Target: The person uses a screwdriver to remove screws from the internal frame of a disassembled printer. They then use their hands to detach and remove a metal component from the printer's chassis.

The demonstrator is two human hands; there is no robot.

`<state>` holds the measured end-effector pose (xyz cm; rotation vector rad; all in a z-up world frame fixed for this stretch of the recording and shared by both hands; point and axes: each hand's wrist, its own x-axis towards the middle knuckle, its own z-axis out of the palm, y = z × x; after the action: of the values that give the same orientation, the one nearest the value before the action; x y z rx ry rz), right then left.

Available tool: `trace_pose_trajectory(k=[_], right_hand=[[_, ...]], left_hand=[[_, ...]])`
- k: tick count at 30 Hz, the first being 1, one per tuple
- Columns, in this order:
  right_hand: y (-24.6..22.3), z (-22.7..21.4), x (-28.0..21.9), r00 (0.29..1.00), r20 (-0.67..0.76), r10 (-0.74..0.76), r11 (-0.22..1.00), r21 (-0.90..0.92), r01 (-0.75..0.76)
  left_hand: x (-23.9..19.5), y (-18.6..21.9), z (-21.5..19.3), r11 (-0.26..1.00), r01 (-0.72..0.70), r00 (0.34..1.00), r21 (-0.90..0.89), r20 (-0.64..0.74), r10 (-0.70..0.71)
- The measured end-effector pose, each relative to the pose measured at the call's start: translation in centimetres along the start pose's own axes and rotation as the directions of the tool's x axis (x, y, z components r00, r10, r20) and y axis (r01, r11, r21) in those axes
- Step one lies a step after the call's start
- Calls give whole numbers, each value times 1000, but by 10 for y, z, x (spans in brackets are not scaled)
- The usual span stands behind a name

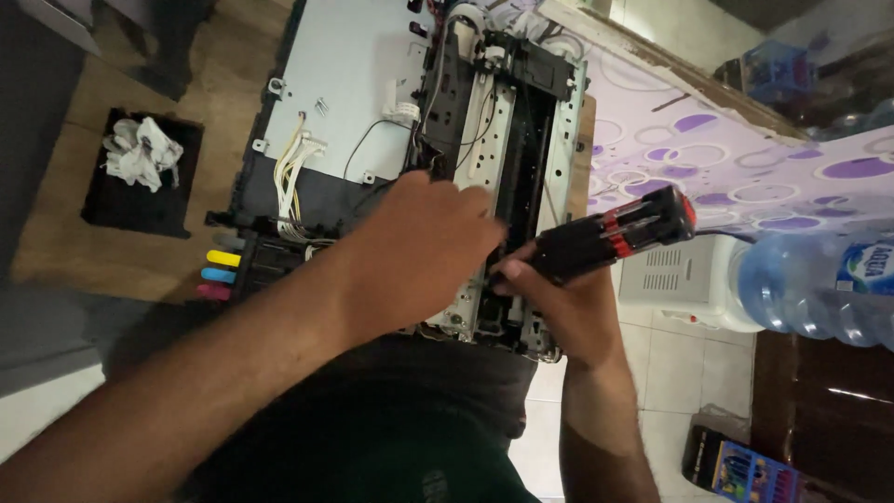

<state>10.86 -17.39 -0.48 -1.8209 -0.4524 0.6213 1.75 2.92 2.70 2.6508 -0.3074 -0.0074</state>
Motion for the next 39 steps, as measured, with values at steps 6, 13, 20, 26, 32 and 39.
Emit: trace_pose_trajectory(k=[6, 13, 20, 26, 32, 39], right_hand=[[-11, 12, 1, 994, -21, -106, 989, -111, 103], [-10, 15, 2, 997, -10, -77, 996, -43, 76], [-16, 16, 7, 1000, -26, 6, 999, -41, -8], [-5, 8, 13, 997, 10, 73, 997, 7, -73], [-2, 2, 19, 991, 86, 107, 993, 42, -111], [2, -4, 19, 986, 151, 73, 996, 35, -79]], left_hand=[[-14, -2, 44, 903, 40, 992, 428, -125, 16], [-14, -6, 53, 937, -7, 978, 350, -194, 80], [-11, -8, 63, 955, 20, 982, 295, -185, 37], [-11, -2, 59, 900, 59, 987, 431, -161, 13], [-12, -2, 53, 932, 31, 984, 361, -176, 36], [-4, -15, 70, 983, 5, 971, 185, -238, 40]])
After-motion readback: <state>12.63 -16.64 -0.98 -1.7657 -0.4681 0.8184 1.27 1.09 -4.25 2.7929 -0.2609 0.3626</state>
